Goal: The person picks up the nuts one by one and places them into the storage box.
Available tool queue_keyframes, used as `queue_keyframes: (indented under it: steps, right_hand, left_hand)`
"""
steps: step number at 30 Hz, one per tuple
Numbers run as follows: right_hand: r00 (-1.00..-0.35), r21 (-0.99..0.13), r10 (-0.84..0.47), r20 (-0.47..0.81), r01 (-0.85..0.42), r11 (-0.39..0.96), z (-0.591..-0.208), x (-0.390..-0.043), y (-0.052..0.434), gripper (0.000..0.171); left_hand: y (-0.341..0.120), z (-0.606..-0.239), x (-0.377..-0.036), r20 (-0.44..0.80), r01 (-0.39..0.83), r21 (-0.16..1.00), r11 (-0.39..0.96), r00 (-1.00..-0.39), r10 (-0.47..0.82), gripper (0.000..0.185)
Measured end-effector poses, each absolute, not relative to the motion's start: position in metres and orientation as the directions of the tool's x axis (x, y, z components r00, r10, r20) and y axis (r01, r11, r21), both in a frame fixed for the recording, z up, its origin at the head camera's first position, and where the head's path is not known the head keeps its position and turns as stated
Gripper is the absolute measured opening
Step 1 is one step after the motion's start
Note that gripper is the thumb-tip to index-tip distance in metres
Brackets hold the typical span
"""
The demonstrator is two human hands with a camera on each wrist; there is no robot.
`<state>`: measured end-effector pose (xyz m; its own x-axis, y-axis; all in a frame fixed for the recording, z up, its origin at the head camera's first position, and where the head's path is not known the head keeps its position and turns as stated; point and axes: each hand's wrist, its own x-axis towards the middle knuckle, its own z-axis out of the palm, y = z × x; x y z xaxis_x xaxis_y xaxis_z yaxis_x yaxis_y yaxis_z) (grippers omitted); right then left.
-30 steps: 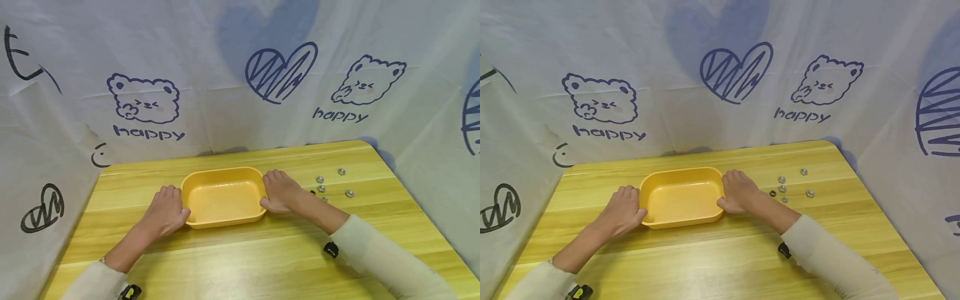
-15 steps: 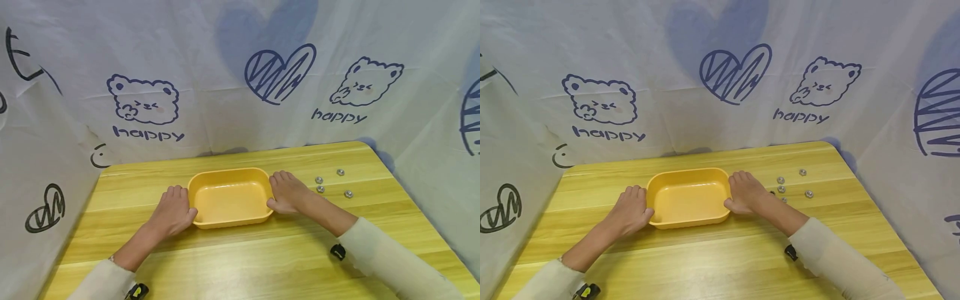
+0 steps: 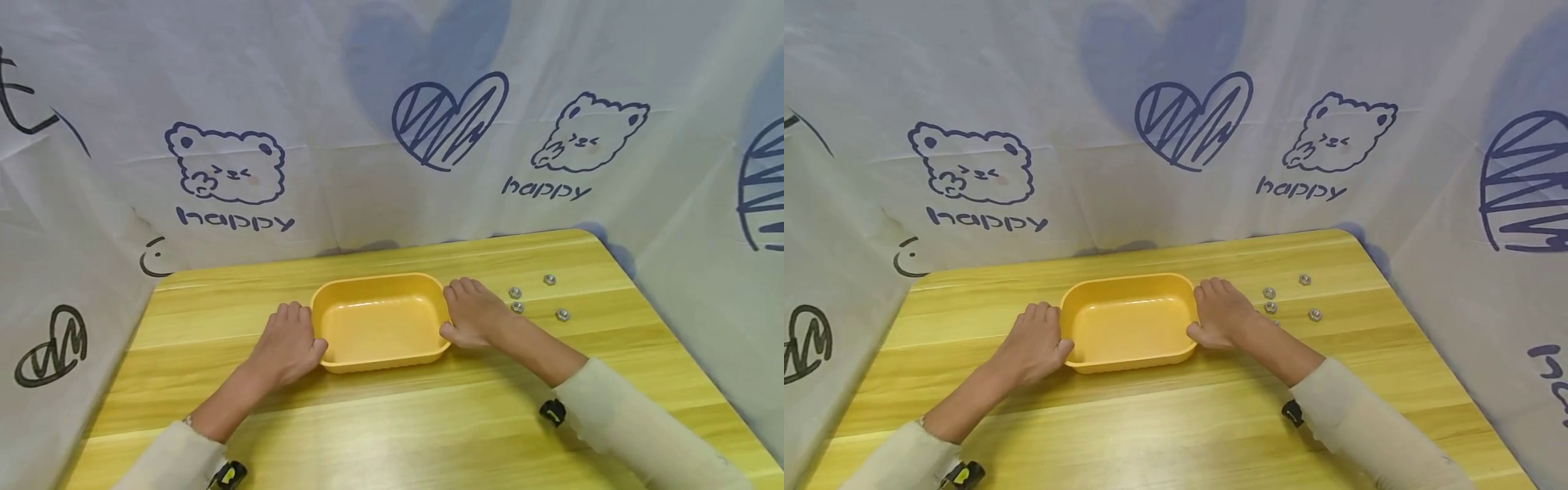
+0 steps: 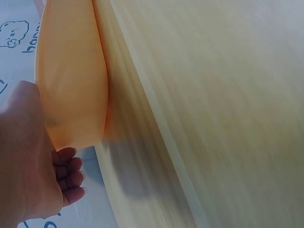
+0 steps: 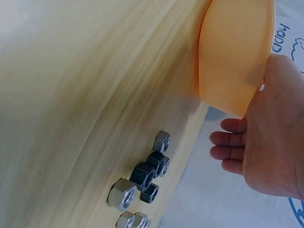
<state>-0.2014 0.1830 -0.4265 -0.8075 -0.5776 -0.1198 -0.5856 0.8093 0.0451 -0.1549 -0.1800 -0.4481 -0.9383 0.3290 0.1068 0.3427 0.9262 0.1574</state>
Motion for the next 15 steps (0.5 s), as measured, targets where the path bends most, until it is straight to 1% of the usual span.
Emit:
queue_keyframes:
  steps: [8,15]
  right_hand:
    - [-0.807,0.04,-0.583,-0.091,-0.588,0.808,-0.4284,-0.2026,0.1856,0.058]
    - [-0.805,0.049,-0.585,-0.099,-0.591,0.805,-0.4271,-0.2038,0.1845,0.056]
  left_hand:
    - [-0.1767,-0.448,-0.155,0.103,0.324,0.169,0.931,-0.945,0.31,0.024]
    - [-0.1769,-0.4497,-0.1544,0.095,0.32,0.176,0.931,-0.947,0.307,0.022]
